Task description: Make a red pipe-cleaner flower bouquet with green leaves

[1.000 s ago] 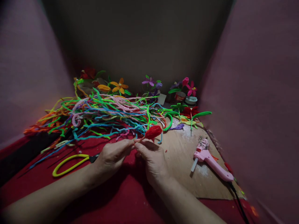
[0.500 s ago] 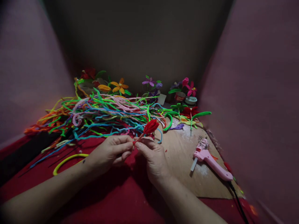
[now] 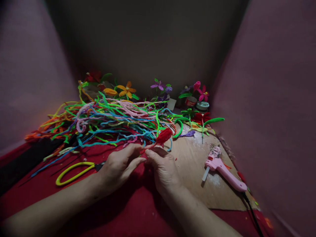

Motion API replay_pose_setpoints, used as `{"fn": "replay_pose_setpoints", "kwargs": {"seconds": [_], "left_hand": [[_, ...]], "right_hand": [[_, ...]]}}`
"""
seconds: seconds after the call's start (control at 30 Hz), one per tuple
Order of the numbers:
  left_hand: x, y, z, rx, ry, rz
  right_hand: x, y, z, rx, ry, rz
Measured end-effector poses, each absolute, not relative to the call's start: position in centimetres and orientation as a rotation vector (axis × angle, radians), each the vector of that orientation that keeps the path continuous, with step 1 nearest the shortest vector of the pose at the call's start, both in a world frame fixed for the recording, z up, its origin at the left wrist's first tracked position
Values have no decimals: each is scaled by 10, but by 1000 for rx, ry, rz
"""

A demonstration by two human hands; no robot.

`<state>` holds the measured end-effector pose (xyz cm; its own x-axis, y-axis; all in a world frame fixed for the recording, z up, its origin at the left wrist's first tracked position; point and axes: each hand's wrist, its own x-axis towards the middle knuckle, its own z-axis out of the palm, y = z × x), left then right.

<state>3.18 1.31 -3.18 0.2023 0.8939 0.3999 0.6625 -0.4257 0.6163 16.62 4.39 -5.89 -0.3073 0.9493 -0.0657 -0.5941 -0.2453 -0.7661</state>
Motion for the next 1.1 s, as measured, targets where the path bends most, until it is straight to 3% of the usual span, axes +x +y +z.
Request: {"fn": "replay_pose_setpoints", "kwargs": {"seconds": [0.23,0.4,0.77,1.1], "left_hand": [[23,18,-49,2741,1499,970],[27,18,-36,2181,1428,1090],[29,23,-20,1140,1059,984],[25,25,-22,950,829,807]], "right_hand": [[163,40,-58,-760,-873,1682],[165,37,-56,-738,-1007,1676],[167,42,-53,-664,-999,1730],[166,43,-55,-604,-877,1759]]}}
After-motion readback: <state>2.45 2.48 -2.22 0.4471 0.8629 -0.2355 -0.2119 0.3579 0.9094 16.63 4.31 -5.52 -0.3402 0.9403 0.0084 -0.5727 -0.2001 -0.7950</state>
